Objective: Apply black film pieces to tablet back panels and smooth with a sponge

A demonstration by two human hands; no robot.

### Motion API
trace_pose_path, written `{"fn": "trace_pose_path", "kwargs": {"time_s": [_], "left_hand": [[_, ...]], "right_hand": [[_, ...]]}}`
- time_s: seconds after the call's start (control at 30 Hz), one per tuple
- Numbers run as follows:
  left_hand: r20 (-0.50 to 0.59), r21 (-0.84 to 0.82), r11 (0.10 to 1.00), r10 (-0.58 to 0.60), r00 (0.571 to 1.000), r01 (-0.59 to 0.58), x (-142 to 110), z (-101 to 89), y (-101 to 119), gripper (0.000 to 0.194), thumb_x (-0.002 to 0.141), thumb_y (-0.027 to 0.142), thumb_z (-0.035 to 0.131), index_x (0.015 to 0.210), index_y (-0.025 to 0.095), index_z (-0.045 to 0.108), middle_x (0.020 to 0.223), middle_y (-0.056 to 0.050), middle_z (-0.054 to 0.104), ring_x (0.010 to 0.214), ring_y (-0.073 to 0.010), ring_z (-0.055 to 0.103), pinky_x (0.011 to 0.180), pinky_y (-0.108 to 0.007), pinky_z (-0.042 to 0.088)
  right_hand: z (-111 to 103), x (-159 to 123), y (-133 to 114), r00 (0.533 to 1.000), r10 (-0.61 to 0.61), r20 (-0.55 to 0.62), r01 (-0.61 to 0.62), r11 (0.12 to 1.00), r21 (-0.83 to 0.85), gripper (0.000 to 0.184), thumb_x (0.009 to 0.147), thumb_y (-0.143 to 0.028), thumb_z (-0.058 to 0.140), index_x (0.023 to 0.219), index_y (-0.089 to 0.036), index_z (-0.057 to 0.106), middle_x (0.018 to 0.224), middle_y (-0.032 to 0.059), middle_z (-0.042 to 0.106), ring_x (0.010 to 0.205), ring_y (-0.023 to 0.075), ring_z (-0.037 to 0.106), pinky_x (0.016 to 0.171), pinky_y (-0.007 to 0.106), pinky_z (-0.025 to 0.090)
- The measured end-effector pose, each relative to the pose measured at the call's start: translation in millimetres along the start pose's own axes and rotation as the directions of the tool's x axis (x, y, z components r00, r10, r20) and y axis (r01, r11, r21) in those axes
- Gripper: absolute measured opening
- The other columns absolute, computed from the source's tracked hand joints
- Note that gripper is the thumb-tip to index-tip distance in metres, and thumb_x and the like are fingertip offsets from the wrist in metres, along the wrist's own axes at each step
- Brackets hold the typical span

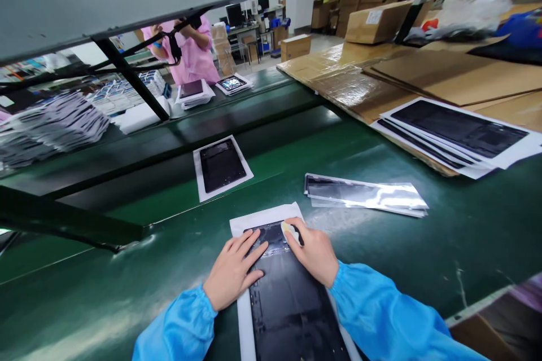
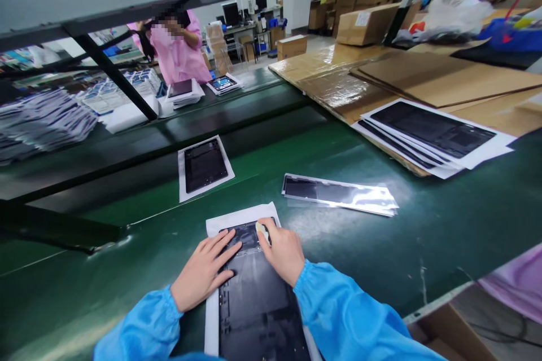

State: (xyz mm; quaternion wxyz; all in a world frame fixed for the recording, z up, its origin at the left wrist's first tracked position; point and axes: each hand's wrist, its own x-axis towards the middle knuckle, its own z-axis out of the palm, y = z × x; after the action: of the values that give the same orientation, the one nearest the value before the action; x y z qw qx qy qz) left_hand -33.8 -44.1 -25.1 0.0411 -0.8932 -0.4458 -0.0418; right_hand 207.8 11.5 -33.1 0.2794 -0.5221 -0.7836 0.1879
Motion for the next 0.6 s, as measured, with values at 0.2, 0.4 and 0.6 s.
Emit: {"fn": "trace_pose_path", "kwargs": {"time_s": [0.2, 0.4, 0.6], "left_hand": [[-0.032, -0.015, 1.000, -0.006, 0.999, 0.005, 4.5, -4.0, 2.6, 0.047, 0.094, 0.043, 0.046, 0.137, 0.024, 0.048, 0.142, -0.009, 0.046, 0.125, -0.0266, 0.045, 0.094, -0.037, 0.043], [-0.067, -0.146, 0.977, -0.167, 0.984, 0.156, 18.4, -10.5, 8.4, 0.031, 0.098, 0.036, 0.040, 0.115, 0.023, 0.063, 0.122, -0.008, 0.061, 0.109, -0.0235, 0.055, 0.088, -0.039, 0.047], [-0.125, -0.238, 0.943, -0.269, 0.955, 0.234, 51.5, -11.6, 5.9, 0.026, 0.098, 0.031, 0.042, 0.100, 0.021, 0.066, 0.098, -0.006, 0.065, 0.092, -0.0199, 0.058, 0.081, -0.036, 0.045]], "right_hand": [[2.1, 4.7, 2.7, 0.998, 0.052, -0.041, -0.053, 0.998, -0.035, 0.026, 0.092, -0.032, 0.042, 0.106, -0.020, 0.060, 0.055, -0.0012, 0.063, 0.050, 0.0205, 0.064, 0.048, 0.023, 0.036], [1.5, 3.2, 3.3, 0.994, 0.101, -0.032, -0.095, 0.985, 0.142, 0.027, 0.090, -0.034, 0.042, 0.105, -0.020, 0.060, 0.066, 0.0010, 0.067, 0.055, 0.0208, 0.065, 0.051, 0.025, 0.042], [-12.6, 6.4, 19.1, 0.917, 0.349, -0.193, -0.223, 0.849, 0.480, 0.040, 0.082, -0.047, 0.051, 0.108, -0.018, 0.059, 0.096, 0.0077, 0.070, 0.080, 0.0246, 0.067, 0.069, 0.032, 0.053]]}}
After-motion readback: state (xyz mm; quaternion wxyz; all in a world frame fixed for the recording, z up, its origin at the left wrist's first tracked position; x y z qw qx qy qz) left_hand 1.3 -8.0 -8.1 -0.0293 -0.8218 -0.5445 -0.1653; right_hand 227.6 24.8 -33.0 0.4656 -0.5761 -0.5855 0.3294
